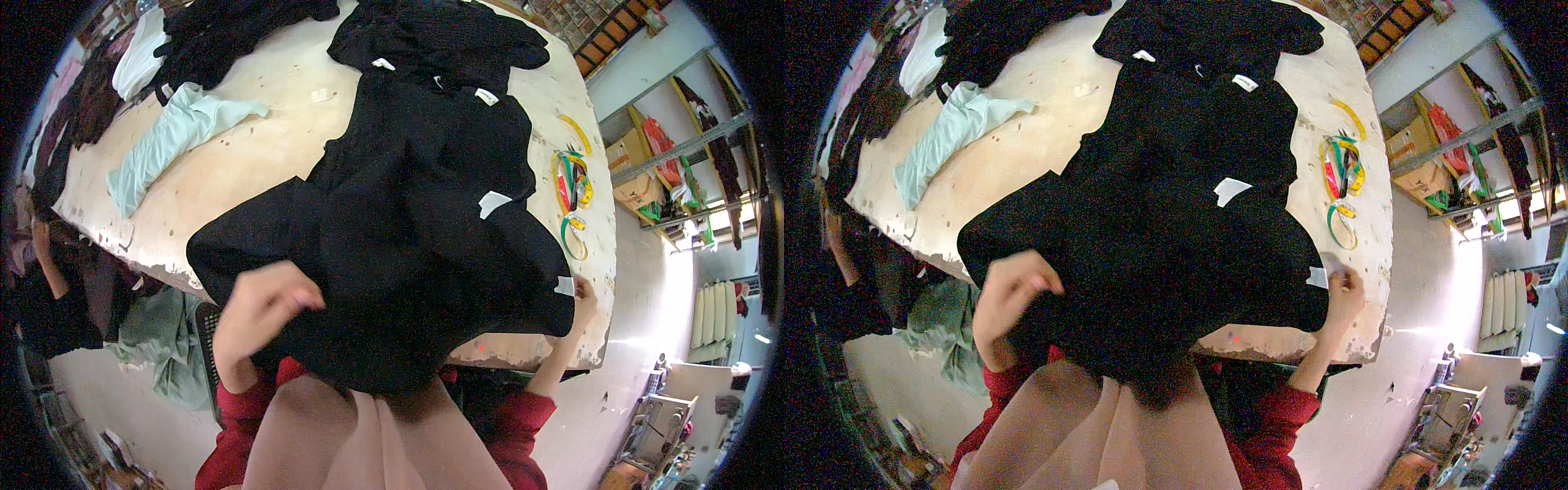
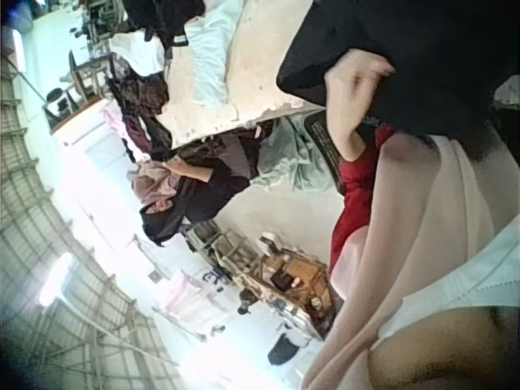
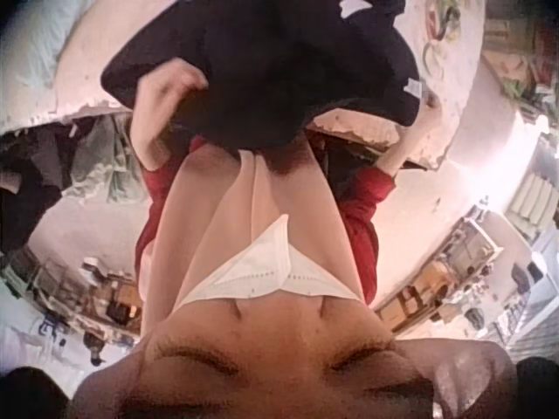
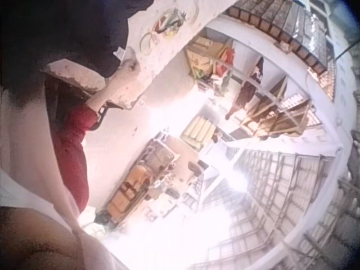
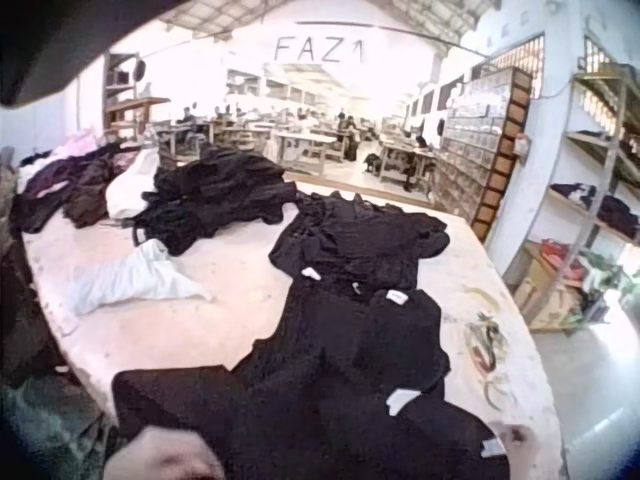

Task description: The person handles a black knit garment on a worktable, smoothing and folding it, then measures it with a tape measure and marks it with a pen. The person also applies a small piece of tape to the garment and continues to adjust and inspect the fabric.

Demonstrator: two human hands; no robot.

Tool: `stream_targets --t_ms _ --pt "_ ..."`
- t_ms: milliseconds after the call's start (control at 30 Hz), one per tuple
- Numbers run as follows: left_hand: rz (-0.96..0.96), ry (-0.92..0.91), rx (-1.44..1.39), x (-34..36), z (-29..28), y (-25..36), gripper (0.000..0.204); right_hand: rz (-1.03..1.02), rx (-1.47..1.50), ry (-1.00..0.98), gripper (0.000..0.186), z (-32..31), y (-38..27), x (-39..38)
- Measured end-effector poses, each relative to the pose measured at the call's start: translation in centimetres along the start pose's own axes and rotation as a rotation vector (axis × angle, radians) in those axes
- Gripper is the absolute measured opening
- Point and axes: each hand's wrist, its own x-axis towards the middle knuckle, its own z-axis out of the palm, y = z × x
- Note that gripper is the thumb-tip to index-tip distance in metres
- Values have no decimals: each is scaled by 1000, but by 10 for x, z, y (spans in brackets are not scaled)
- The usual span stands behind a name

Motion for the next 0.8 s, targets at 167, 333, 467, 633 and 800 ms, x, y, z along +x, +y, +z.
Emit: stream_targets --t_ms 167,333,467,633,800 --pt "137 -519 -328 -5 36 7 38 -161 -188 117 47 -45 -68 19" --pt "-229 -638 -1173 -4 120 -19 99 -704 104 -70 71 -13 -244 -39" --pt "-532 -237 -2151 38 133 -11 113 -613 115 -449 65 -9 -244 -39" --pt "-523 307 -1903 60 128 -5 70 -179 485 119 53 -65 -172 -68" --pt "-473 -137 -1851 74 127 1 61 -645 216 342 24 -17 -145 -161"
